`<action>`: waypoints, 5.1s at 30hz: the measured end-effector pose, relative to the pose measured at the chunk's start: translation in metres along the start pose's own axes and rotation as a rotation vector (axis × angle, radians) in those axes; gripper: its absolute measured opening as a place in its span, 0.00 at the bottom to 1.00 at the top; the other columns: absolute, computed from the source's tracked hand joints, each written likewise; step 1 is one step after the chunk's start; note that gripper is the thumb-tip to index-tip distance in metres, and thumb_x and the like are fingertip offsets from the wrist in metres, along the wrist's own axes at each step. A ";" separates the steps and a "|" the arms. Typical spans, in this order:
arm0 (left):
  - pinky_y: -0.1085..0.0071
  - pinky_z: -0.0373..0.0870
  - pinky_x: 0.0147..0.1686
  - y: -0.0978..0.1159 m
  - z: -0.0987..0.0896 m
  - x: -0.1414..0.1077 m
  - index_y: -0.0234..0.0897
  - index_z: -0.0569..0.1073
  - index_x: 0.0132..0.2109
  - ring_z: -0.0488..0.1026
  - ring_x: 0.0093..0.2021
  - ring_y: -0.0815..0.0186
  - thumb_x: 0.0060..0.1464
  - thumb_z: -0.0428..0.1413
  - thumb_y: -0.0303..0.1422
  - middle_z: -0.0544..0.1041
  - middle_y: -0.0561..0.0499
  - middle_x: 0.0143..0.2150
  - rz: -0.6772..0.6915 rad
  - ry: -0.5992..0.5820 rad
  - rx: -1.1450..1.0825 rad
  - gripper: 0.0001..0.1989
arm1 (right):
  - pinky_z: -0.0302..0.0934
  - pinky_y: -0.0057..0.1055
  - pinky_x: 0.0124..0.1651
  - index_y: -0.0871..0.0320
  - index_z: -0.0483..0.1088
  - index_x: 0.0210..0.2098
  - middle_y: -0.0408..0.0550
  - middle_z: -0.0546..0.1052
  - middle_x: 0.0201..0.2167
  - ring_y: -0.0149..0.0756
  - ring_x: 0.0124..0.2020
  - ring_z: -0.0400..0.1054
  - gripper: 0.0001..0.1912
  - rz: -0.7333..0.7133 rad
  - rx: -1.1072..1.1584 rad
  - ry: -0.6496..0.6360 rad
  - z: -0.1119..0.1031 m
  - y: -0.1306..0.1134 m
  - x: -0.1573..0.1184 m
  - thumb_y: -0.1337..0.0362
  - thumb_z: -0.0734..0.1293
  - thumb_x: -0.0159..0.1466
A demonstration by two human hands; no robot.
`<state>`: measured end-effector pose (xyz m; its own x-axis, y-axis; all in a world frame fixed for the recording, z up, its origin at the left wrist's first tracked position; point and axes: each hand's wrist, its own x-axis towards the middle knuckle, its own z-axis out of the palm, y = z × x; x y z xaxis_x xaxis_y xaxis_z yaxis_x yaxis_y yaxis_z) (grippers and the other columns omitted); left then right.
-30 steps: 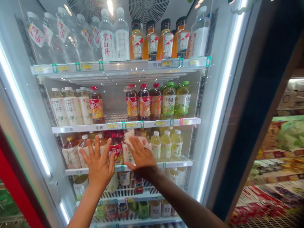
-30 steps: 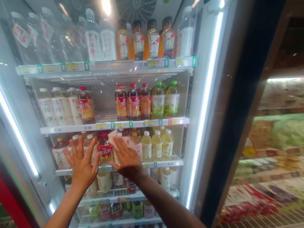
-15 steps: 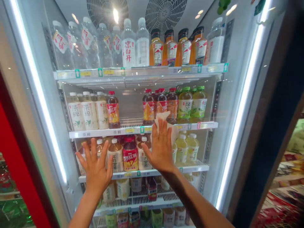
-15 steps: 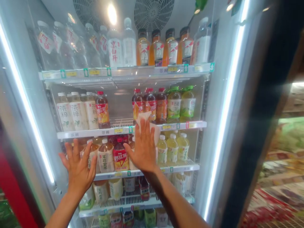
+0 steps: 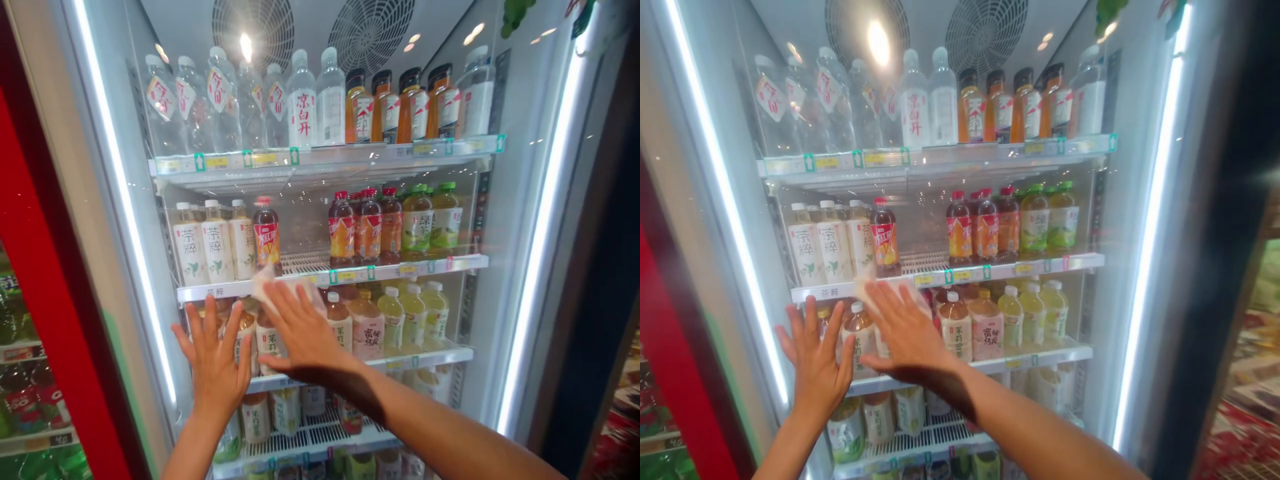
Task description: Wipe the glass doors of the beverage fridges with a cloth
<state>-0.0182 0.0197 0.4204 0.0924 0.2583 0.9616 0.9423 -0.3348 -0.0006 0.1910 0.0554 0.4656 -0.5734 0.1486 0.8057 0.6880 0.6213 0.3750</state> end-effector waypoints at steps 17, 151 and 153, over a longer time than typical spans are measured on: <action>0.33 0.21 0.71 0.014 0.013 0.024 0.61 0.44 0.75 0.27 0.78 0.47 0.64 0.55 0.35 0.36 0.57 0.80 0.042 0.023 -0.030 0.40 | 0.36 0.67 0.75 0.55 0.18 0.75 0.54 0.32 0.78 0.55 0.78 0.26 0.50 0.329 -0.254 0.155 -0.050 0.075 0.018 0.45 0.58 0.72; 0.30 0.25 0.70 0.257 0.113 -0.117 0.58 0.46 0.75 0.24 0.78 0.46 0.61 0.59 0.31 0.31 0.51 0.80 -0.004 -0.241 -0.041 0.43 | 0.32 0.76 0.70 0.67 0.28 0.76 0.65 0.29 0.77 0.57 0.78 0.24 0.40 0.730 -0.144 0.089 -0.026 0.092 -0.365 0.58 0.54 0.74; 0.30 0.25 0.70 0.247 0.109 -0.121 0.58 0.47 0.75 0.24 0.78 0.46 0.60 0.59 0.31 0.31 0.51 0.80 -0.017 -0.240 -0.025 0.43 | 0.32 0.78 0.69 0.66 0.28 0.76 0.66 0.30 0.77 0.60 0.78 0.25 0.40 0.750 -0.143 0.099 -0.030 0.099 -0.363 0.57 0.54 0.74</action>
<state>0.2383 0.0047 0.2742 0.1531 0.4714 0.8685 0.9365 -0.3498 0.0248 0.4806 0.0401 0.2235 0.1069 0.4172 0.9025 0.9315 0.2753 -0.2376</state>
